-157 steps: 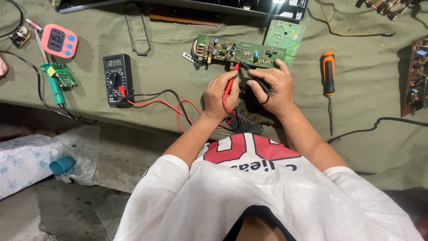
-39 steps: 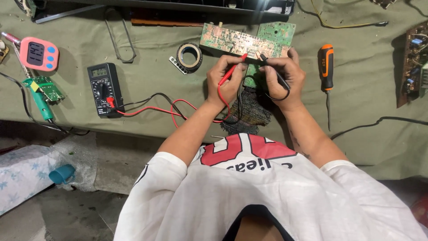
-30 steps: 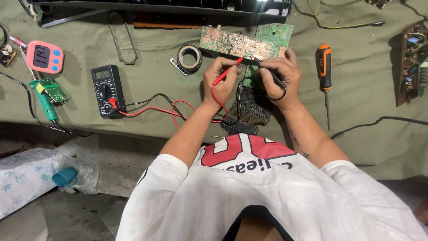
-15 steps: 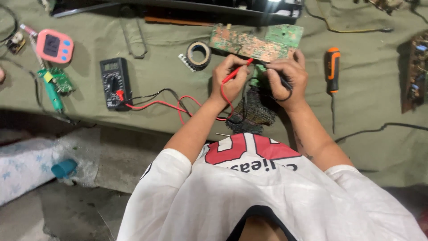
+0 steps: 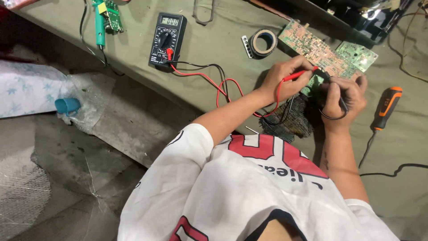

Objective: Testing electronic components on various circuit boards using a digital multimeter to diagnose faults.

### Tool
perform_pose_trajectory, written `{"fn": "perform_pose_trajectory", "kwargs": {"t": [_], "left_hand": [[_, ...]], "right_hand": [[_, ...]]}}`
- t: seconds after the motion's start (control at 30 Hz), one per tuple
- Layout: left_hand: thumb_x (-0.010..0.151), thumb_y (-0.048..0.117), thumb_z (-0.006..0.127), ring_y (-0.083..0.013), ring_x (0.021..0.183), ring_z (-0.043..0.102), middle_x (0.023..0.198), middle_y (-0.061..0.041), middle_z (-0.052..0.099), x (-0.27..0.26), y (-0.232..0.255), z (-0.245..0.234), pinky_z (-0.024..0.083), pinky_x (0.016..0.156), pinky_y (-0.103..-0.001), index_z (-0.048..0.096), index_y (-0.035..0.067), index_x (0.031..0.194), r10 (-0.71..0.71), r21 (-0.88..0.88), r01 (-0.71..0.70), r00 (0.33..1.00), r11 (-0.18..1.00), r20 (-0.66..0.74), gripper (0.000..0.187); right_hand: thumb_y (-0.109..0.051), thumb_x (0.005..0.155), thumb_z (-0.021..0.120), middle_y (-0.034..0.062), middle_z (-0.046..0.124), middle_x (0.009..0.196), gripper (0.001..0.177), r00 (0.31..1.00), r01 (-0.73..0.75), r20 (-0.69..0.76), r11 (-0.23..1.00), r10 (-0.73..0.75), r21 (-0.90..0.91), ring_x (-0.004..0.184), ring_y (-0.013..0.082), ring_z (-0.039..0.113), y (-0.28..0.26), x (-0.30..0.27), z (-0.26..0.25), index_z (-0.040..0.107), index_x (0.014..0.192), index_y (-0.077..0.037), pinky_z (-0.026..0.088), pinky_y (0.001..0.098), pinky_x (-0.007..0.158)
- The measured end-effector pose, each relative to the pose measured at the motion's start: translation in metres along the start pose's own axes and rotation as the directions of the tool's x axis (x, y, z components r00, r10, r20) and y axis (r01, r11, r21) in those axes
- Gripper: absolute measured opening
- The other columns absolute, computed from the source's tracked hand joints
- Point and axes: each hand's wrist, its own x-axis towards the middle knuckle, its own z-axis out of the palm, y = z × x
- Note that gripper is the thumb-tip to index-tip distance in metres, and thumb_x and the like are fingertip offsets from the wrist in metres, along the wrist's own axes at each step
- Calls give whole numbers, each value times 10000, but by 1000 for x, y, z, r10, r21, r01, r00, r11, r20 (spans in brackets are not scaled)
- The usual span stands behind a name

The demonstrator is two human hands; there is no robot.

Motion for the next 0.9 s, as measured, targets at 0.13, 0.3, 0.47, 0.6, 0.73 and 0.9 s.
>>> {"fn": "perform_pose_trajectory", "kwargs": {"t": [0.13,0.3,0.47,0.6,0.73,0.9], "left_hand": [[880,226,602,-138,604,609,719,57,686,0,-2,2,455,559,-319,621,220,862,-16,47,16,1000,999,-4,27],[872,192,608,-116,621,597,729,73,680,0,-3,3,462,585,-301,620,214,857,12,27,-11,1000,1000,-26,30],[866,189,605,-116,613,598,718,68,675,0,1,1,465,581,-304,614,212,845,12,34,-12,1000,999,-19,32],[880,205,603,-114,627,609,737,70,680,0,3,0,470,583,-298,622,221,848,-7,25,7,1000,1000,2,41],[888,194,604,-116,642,608,757,63,674,-1,2,1,471,598,-295,614,214,852,11,18,-11,1000,1000,-1,42],[899,213,605,-121,651,636,771,65,686,-1,1,2,481,594,-296,621,217,866,15,26,-15,1000,1000,-5,37]], "right_hand": [[-153,1104,633,88,740,882,185,1000,0,2,1000,0,-9,967,250,733,-3,0,0,709,975,-45,228,619,1322],[-152,1127,606,94,730,855,205,1000,-31,2,999,31,10,986,255,735,-5,0,0,694,983,-36,213,628,1325],[-179,1148,582,94,720,858,253,1000,-22,7,1000,21,22,987,264,735,-8,0,0,710,986,-33,201,618,1327],[-269,1177,532,96,730,852,308,999,-42,11,998,42,47,951,243,740,-11,1,0,674,1024,-43,179,618,1336],[-208,1168,527,93,729,844,287,999,-32,0,999,32,39,958,248,731,-9,1,0,676,993,-37,189,618,1327],[-266,1178,527,98,726,844,314,1000,-27,9,998,26,50,969,238,731,-11,2,0,674,1028,-34,190,619,1332]]}}
